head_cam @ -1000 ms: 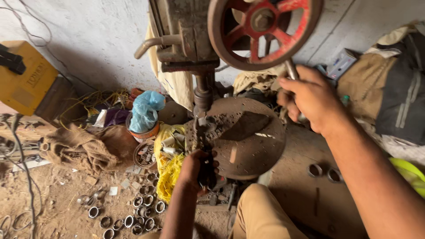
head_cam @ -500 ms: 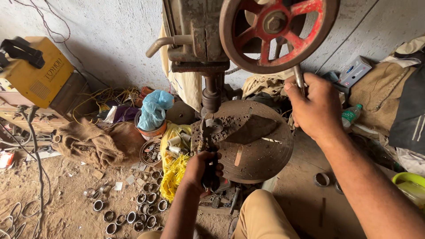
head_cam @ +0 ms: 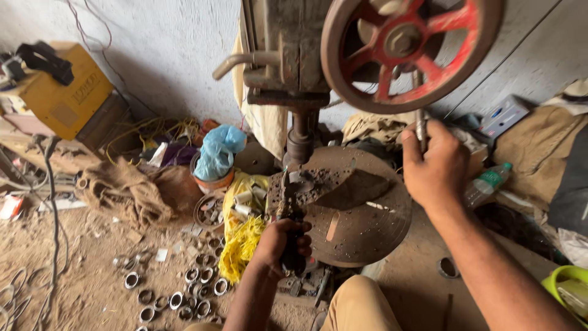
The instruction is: The person operates a manual drill press by turning the red handwheel with their right hand while holding a metal piece under the drill bit with their left hand. The person adjusts the metal piece and continues drilling throughout the video.
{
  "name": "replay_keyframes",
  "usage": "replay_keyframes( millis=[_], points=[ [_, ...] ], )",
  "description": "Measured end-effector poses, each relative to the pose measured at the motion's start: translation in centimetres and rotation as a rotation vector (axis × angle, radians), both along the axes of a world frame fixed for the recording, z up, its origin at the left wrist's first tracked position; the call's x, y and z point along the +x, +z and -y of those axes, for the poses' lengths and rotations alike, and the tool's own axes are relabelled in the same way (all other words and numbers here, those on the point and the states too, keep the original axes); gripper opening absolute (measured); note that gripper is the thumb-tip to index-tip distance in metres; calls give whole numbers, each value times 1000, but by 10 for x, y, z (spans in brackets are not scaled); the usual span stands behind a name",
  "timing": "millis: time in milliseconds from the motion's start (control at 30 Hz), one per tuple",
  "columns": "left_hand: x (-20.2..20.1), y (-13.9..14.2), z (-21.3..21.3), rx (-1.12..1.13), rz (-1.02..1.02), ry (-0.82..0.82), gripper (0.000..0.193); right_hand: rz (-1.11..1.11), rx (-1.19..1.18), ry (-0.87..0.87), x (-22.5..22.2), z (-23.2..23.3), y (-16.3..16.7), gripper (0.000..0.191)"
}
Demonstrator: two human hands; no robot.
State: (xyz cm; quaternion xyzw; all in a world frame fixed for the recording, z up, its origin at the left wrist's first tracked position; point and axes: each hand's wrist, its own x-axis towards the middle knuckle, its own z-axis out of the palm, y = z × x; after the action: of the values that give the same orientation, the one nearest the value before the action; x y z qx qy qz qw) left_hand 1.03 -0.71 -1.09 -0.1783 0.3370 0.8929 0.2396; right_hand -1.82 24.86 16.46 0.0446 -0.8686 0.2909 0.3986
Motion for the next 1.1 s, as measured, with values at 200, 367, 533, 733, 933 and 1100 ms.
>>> replay_keyframes(
  millis=[200,367,533,733,933,1100],
  points=[
    [9,-1,5,37,-13,-102,16,69,-39,27,8,-7,-2,17],
    [11,4,2,30,-41,-3,15,56,-33,50,16,-6,12,16],
    [18,20,0,-11,-46,-6,14,90,-53,51,22,-3,20,17],
    [22,26,-1,-75,-16,1,10,177,-111,61,27,0,26,15],
    [15,14,0,-19,4,-41,11,171,-169,120,27,0,29,16],
    [14,9,0,-32,-4,-7,15,181,-179,134,32,3,33,15]
  ],
)
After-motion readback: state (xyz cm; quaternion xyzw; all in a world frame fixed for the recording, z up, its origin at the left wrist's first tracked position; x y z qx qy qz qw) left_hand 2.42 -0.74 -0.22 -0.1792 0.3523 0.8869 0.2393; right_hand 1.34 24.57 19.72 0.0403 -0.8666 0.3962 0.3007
